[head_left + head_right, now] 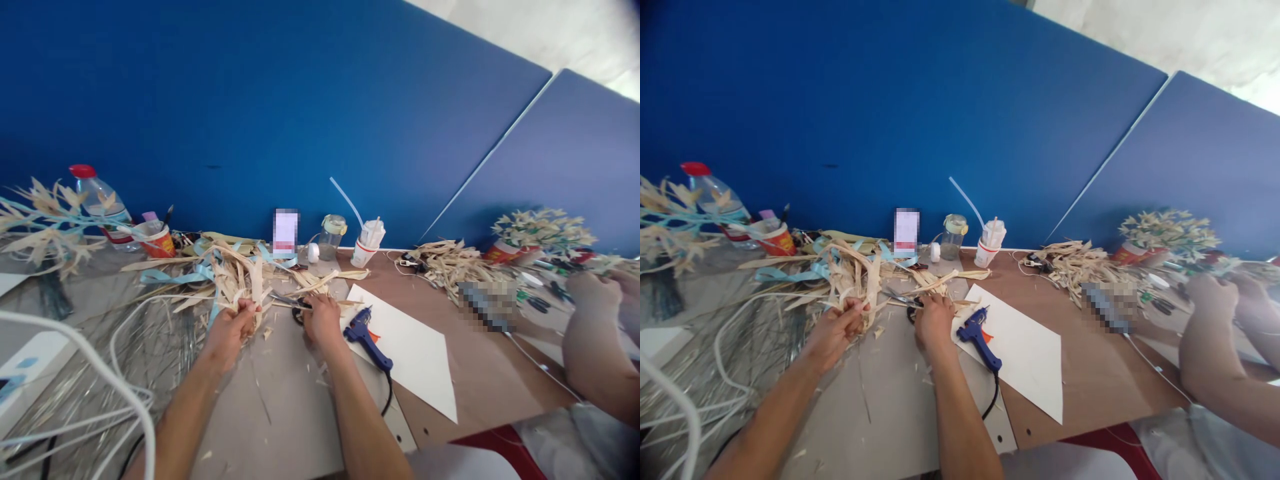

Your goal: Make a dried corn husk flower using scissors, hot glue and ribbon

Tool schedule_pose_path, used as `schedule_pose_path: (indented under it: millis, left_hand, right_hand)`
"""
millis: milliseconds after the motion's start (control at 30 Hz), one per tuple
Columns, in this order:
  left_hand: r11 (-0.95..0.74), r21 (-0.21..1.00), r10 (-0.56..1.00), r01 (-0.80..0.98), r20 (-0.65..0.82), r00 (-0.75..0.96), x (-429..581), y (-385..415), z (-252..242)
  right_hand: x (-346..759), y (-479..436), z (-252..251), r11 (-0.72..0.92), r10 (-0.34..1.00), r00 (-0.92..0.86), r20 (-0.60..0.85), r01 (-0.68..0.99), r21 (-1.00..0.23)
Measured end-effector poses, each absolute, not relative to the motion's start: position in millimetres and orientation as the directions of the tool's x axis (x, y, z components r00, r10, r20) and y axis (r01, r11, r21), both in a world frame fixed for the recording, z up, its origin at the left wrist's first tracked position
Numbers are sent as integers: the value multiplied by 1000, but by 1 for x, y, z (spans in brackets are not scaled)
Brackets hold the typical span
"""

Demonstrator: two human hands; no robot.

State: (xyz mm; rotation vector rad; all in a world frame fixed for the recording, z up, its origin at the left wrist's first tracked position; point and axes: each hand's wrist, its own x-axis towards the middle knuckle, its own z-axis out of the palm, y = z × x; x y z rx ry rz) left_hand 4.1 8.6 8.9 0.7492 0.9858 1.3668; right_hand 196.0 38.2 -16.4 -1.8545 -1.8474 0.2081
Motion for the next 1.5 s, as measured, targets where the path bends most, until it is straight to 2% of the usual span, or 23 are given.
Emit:
schedule_pose_path:
  millis: [167,267,367,433,500,600,633,700,800,967,1133,1300,1400,1500]
  left_hand:
    - [72,900,995,-430,-96,-34,4,9,7]
    - [85,895,996,-437,-94,2,3,8,6]
    - [83,873,995,-480,-97,-4,2,9,7]
    - [82,854,993,-514,-116,-34,0,9,7]
    - [85,843,989,-531,-135,-55,-2,11,5]
    - [93,837,987,-539,-149,-61,-4,12,3]
    - [95,834,987,-543,-152,-60,-4,12,2]
    - [104,829,985,-550,-162,-58,-5,12,0]
    - [113,822,982,-558,-177,-62,-5,12,-2]
    - [104,845,979,-524,-180,-97,-4,13,0]
    - [121,930,987,-346,-151,-62,0,9,4]
    - [174,976,985,-134,-171,31,3,5,8]
    - [171,976,984,-137,-162,71,3,5,8]
    - [174,967,984,-188,-162,78,0,6,4]
  right_hand:
    - [190,37,-12,119,977,-56,205,944,-308]
    - [187,37,-10,117,981,-64,186,950,-290]
    - [189,36,-8,132,975,-50,218,915,-382]
    - [193,36,-7,128,970,2,245,847,-516]
    - [198,38,-6,114,970,77,232,696,-708]
    - [205,42,-3,75,986,132,105,215,-974]
    - [206,42,-2,51,991,119,54,26,-998]
    - [206,41,2,0,997,70,-19,-262,-965]
    - [204,36,9,-65,998,-15,-65,-433,-899]
    - [196,27,13,-135,983,-172,-67,-421,-897]
    - [181,23,12,-35,994,-105,9,-411,-911]
    - [166,21,14,-9,996,-89,13,-245,-970]
    - [162,20,15,-27,998,-67,-15,-173,-985]
    - [162,22,15,-53,996,-76,-38,-207,-977]
